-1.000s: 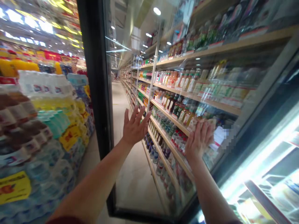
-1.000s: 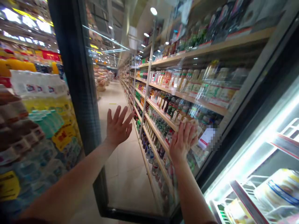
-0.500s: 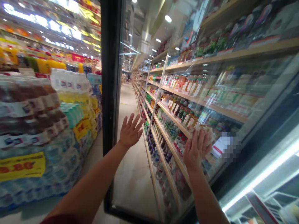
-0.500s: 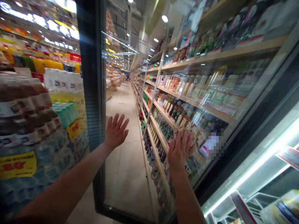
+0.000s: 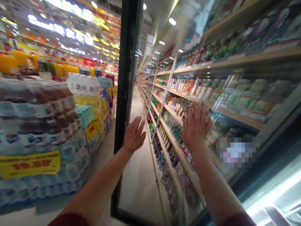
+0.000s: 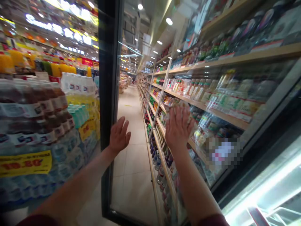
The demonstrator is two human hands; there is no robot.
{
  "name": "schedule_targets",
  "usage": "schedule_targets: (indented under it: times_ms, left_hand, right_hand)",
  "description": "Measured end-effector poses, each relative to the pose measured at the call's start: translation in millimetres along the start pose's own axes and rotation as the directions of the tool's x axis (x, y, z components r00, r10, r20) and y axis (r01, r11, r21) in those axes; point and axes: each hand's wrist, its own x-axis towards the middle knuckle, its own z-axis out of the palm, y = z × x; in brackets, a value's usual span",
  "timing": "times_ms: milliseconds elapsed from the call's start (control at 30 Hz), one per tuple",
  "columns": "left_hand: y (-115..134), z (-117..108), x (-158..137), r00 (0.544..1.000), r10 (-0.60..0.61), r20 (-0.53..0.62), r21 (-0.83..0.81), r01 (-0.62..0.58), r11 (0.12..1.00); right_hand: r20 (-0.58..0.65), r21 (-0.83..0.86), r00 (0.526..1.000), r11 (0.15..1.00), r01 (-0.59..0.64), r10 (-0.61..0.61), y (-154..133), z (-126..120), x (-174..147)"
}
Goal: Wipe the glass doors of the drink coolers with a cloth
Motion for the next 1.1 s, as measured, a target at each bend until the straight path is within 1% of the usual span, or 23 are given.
schedule_targets:
  times_ms: [67,133,167,233,267,333,400,433,467,500,567,600,667,733,800,867,900,933,967,1000,1033,1067,1100]
  left_hand:
    - [-7.5,-1.8,-8.4,0.997,-0.075,-0.029,0.025,0.076,0.997]
    - [-12.7,-2.2,-15.6,0.995,-0.097,-0.021,0.017,0.097,0.995]
    - [-14.5,-2.3,-18.3,0.996,-0.092,-0.015,-0.004,0.092,0.996]
    - [-17.3,-3.4,-21.5,0.997,-0.078,-0.016,-0.066,0.076,0.995]
    - [-18.6,-4.4,-22.4,0.997,-0.069,-0.022,-0.100,0.066,0.993]
    - [-21.2,-6.8,-23.6,0.998,-0.046,-0.030,-0.155,0.040,0.987]
    - [-22.9,-9.1,-25.1,0.999,-0.021,-0.024,-0.186,0.017,0.982]
    - [-23.2,-9.9,-25.9,1.000,-0.012,-0.015,-0.195,0.009,0.981]
    - [-22.8,-10.3,-26.8,1.000,-0.006,-0.005,-0.202,0.005,0.979]
    - [-21.8,-10.4,-27.4,1.000,-0.005,0.003,-0.207,0.006,0.978]
    - [-18.2,-9.8,-27.5,1.000,-0.013,0.005,-0.208,0.014,0.978]
    - [-15.8,-9.2,-26.8,1.000,-0.016,0.000,-0.204,0.016,0.979]
    - [-10.5,-8.1,-24.0,1.000,-0.019,-0.019,-0.193,0.015,0.981]
    - [-5.5,-7.5,-20.3,0.999,-0.023,-0.043,-0.174,0.015,0.985]
    - [-1.3,-7.3,-16.9,0.998,-0.021,-0.059,-0.145,0.012,0.989]
    - [2.0,-7.1,-14.7,0.999,-0.004,-0.053,-0.109,-0.002,0.994]
    - [3.4,-6.9,-14.0,0.999,0.006,-0.043,-0.091,-0.009,0.996]
    - [4.6,-6.6,-13.7,1.000,0.011,-0.028,-0.073,-0.013,0.997]
    - [5.6,-6.3,-13.6,1.000,0.010,-0.012,-0.059,-0.010,0.998]
    - [6.3,-5.9,-13.6,1.000,0.005,0.004,-0.049,-0.004,0.999]
    - [6.9,-5.5,-13.7,1.000,-0.003,0.018,-0.042,0.004,0.999]
    - [7.3,-5.0,-13.8,1.000,-0.010,0.028,-0.039,0.011,0.999]
    - [7.6,-4.4,-14.1,0.999,-0.016,0.033,-0.038,0.017,0.999]
  right_hand:
    - [-0.006,0.000,0.999,0.999,-0.036,0.036,-14.5,1.3,37.6]
    - [0.010,0.023,0.999,0.999,-0.043,0.043,-42.9,6.1,46.9]
    - [0.022,0.042,0.999,0.999,-0.032,0.032,-60.0,10.0,39.2]
    - [0.068,0.107,0.996,0.993,0.042,-0.050,-93.7,19.5,3.2]
    - [0.101,0.160,0.986,0.980,0.118,-0.135,-107.7,24.1,-20.5]
    - [0.128,0.309,0.913,0.890,0.335,-0.388,-125.4,30.4,-63.8]
    - [0.117,0.361,0.829,0.801,0.477,-0.546,-127.5,31.6,-81.7]
    - [0.115,0.348,0.815,0.791,0.503,-0.568,-123.6,30.6,-77.4]
    - [0.113,0.309,0.828,0.811,0.496,-0.550,-117.7,28.8,-65.1]
    - [0.112,0.253,0.861,0.852,0.459,-0.497,-111.1,26.6,-47.0]
    - [0.093,0.126,0.941,0.941,0.313,-0.326,-100.8,22.0,-7.2]
    - [0.082,0.079,0.965,0.967,0.242,-0.248,-98.8,20.1,7.7]
    - [0.074,0.043,0.980,0.983,0.180,-0.183,-101.7,18.0,16.4]
    - [0.103,0.093,0.954,0.957,0.273,-0.282,-108.8,17.8,-1.4]
    - [0.125,0.179,0.884,0.887,0.427,-0.451,-110.8,17.5,-26.7]
    - [0.134,0.211,0.821,0.825,0.524,-0.556,-99.6,14.2,-35.4]
    - [0.141,0.185,0.820,0.828,0.529,-0.555,-88.0,10.9,-28.6]
    - [0.156,0.141,0.838,0.851,0.505,-0.523,-72.4,6.5,-13.9]
    - [0.154,0.069,0.879,0.893,0.445,-0.450,-53.5,1.3,7.4]
    - [0.148,-0.008,0.936,0.946,0.323,-0.318,-32.4,-4.6,33.6]
    - [0.124,-0.069,0.976,0.980,0.189,-0.179,-10.5,-10.8,62.3]
    - [0.097,-0.108,0.995,0.993,0.048,-0.037,10.6,-16.7,91.2]
    - [0.048,-0.123,0.996,0.990,-0.070,0.076,29.1,-22.0,118.2]
